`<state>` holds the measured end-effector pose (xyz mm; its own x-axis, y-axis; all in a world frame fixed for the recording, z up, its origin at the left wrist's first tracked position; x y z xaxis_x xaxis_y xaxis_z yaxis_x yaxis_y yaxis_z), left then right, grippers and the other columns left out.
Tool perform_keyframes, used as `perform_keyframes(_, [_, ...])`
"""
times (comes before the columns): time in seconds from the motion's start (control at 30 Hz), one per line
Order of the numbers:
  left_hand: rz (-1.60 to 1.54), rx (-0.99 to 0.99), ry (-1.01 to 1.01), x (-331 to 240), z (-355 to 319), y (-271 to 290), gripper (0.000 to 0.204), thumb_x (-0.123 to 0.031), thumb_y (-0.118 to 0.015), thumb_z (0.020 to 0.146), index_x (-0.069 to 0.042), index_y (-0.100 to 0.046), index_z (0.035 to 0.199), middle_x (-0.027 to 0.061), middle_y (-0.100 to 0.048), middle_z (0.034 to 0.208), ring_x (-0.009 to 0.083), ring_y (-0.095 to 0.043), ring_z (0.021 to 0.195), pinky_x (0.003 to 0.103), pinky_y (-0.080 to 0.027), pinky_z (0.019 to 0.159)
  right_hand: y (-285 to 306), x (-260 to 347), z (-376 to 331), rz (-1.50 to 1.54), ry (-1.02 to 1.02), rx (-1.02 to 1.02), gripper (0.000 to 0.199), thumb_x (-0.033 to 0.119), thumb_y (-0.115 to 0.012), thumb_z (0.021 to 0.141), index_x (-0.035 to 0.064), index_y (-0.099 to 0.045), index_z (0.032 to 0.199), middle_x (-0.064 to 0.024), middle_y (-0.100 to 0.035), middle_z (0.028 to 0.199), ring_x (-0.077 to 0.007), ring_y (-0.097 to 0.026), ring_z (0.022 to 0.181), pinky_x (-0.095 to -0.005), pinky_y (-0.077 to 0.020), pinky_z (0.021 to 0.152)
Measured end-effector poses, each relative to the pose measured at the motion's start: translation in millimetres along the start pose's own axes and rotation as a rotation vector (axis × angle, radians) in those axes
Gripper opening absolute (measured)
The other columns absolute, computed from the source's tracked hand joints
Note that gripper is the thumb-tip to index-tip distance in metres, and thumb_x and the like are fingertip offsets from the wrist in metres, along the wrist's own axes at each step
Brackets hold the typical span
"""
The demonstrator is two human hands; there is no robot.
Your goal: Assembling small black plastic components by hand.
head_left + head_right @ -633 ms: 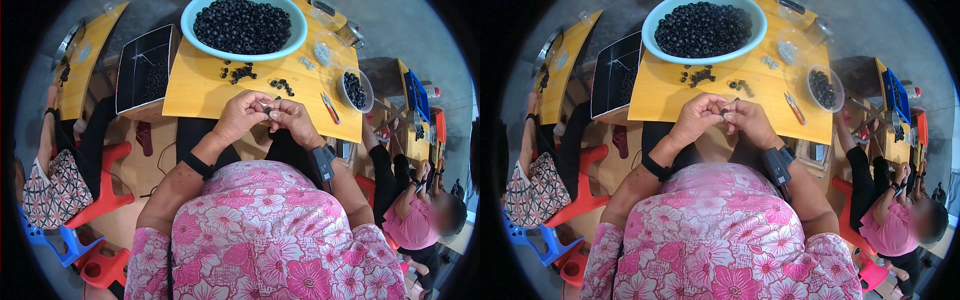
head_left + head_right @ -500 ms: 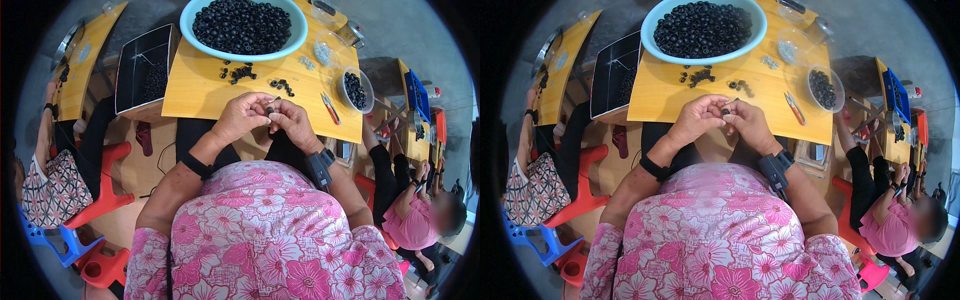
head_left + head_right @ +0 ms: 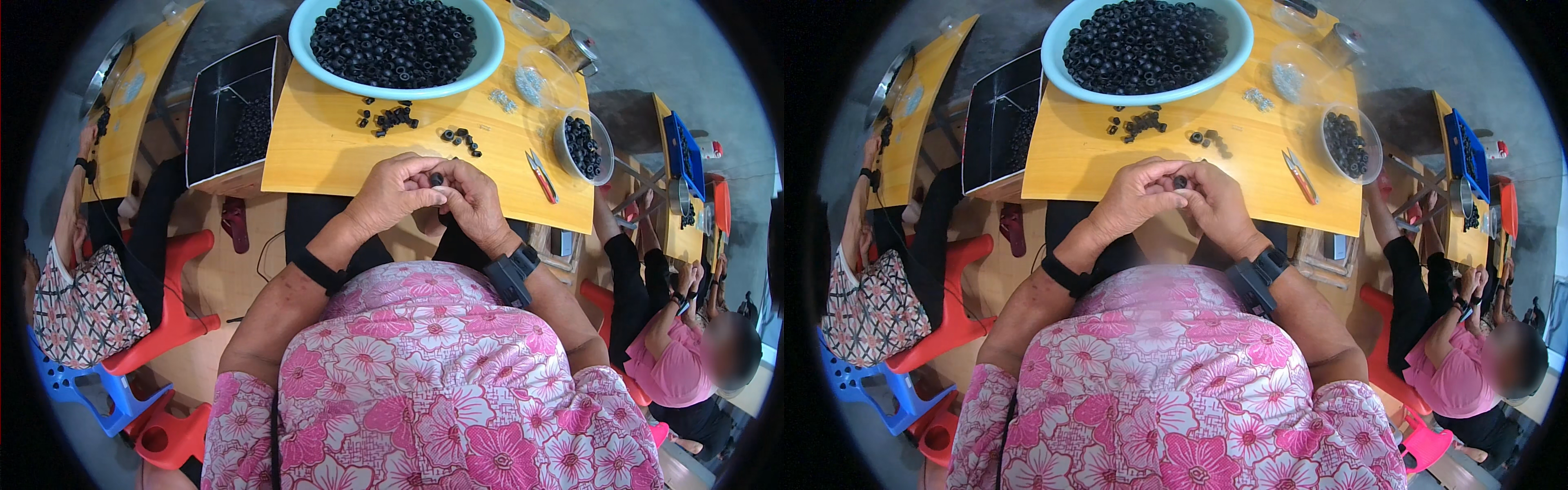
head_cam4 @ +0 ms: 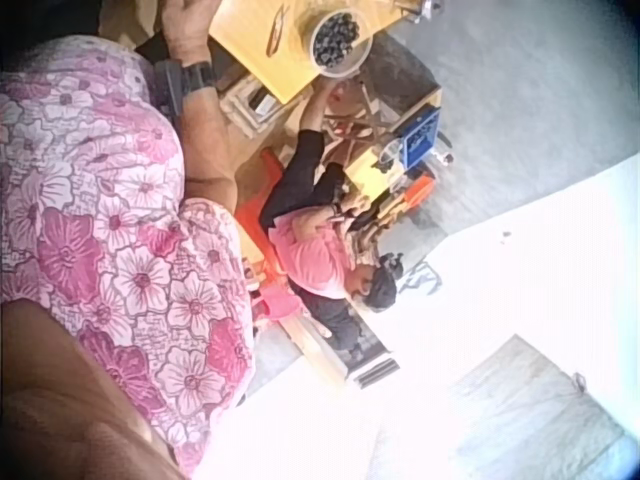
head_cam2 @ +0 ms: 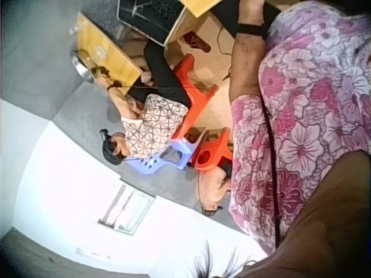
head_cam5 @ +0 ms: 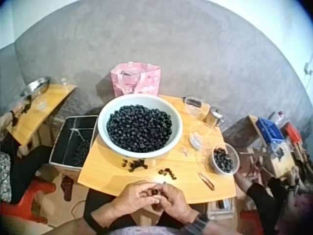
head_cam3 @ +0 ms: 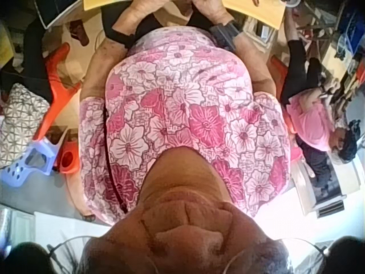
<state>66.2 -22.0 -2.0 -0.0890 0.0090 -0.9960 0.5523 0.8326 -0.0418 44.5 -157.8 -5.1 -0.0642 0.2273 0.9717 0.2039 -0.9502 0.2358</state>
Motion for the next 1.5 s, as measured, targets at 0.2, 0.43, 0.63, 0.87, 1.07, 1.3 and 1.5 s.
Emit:
perform_keyframes(0.2, [0.114, -0.028, -0.013, -1.1, 0.7, 2.1, 0.045, -0.005, -0.073, 0.08, 0.004, -0.06, 0.123, -0.0012, -0.06, 0.093, 0.0025, -0.053, 0.078, 0.017, -0.047, 0.071, -3.7, -6.2, -2.5, 0.228, -0.115, -0.015, 0.02, -0.003, -0.056, 0.087, -0.0022, -0.058, 0.106, -0.0031, -0.06, 0.084, -0.0088, -0.057, 0.072, -0.023, -0.0489, 0.065])
perform_keyframes(0.43, [0.045, -0.014, -0.019, 3.0, 1.4, 0.2, 0.05, 0.0, -0.069, 0.081, 0.005, -0.054, 0.129, 0.0005, -0.061, 0.092, 0.0037, -0.057, 0.079, 0.017, -0.049, 0.073, -4.0, -3.3, -2.0, 0.299, -0.189, -0.017, 0.014, 0.002, -0.052, 0.092, -0.0013, -0.058, 0.105, -0.0031, -0.06, 0.084, -0.0064, -0.055, 0.066, -0.0204, -0.0475, 0.059])
perform_keyframes(0.63, [-0.041, -0.002, 0.02, 1.7, 3.1, -0.4, 0.052, 0.002, -0.066, 0.082, 0.004, -0.051, 0.132, 0.001, -0.061, 0.093, 0.0041, -0.058, 0.08, 0.018, -0.05, 0.074, -3.4, -5.2, 0.9, 0.346, -0.212, 0.028, 0.013, 0.005, -0.051, 0.094, -0.0016, -0.056, 0.104, -0.0031, -0.059, 0.082, -0.0069, -0.055, 0.064, -0.0209, -0.047, 0.058])
perform_keyframes(0.87, [0.137, 0.019, -0.021, -0.1, 6.2, 2.2, 0.038, -0.011, -0.067, 0.087, 0.002, -0.061, 0.122, -0.0041, -0.059, 0.09, 0.0018, -0.049, 0.073, 0.016, -0.044, 0.067, -5.4, -4.7, 0.5, 0.202, -0.09, 0.008, 0.012, 0.005, -0.051, 0.092, -0.0006, -0.054, 0.102, -0.0021, -0.056, 0.079, -0.0059, -0.052, 0.063, -0.0206, -0.0455, 0.055])
perform_keyframes(1.07, [0.071, 0.019, 0.024, 5.3, 6.2, 1.3, 0.037, -0.012, -0.067, 0.087, 0.002, -0.061, 0.121, -0.0031, -0.062, 0.088, 0.0019, -0.053, 0.075, 0.017, -0.046, 0.069, -5.3, -1.0, -0.4, 0.177, -0.093, 0.005, 0.011, 0.005, -0.05, 0.092, 0.0002, -0.053, 0.101, -0.0021, -0.055, 0.078, -0.0061, -0.053, 0.062, -0.0209, -0.0452, 0.052])
perform_keyframes(1.3, [0.027, 0.016, 0.05, -1.8, 4.6, 0.0, 0.036, -0.012, -0.068, 0.087, 0.003, -0.062, 0.12, -0.0023, -0.061, 0.086, 0.0025, -0.054, 0.075, 0.018, -0.047, 0.068, -5.7, -1.5, -0.6, 0.26, -0.167, -0.001, 0.012, 0.001, -0.049, 0.091, -0.0011, -0.053, 0.102, -0.0027, -0.056, 0.077, -0.0062, -0.054, 0.062, -0.0211, -0.0462, 0.053])
perform_keyframes(1.5, [0.157, -0.001, -0.021, -1.9, 5.0, 0.9, 0.036, -0.011, -0.069, 0.086, 0.003, -0.063, 0.119, 0.0003, -0.061, 0.09, 0.0047, -0.055, 0.078, 0.02, -0.048, 0.071, -4.3, -8.4, -2.5, 0.269, -0.113, -0.018, 0.016, -0.001, -0.049, 0.09, -0.002, -0.055, 0.105, -0.003, -0.057, 0.08, -0.0066, -0.055, 0.063, -0.0207, -0.0465, 0.054])
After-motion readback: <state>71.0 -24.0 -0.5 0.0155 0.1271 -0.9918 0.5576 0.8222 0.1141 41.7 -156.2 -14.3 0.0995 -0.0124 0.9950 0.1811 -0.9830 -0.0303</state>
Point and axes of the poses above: each hand's wrist, its own z-axis towards the middle knuckle, its own y-axis out of the back of the hand, x = y × z, the point moved 6 cm from there along z, towards the middle knuckle
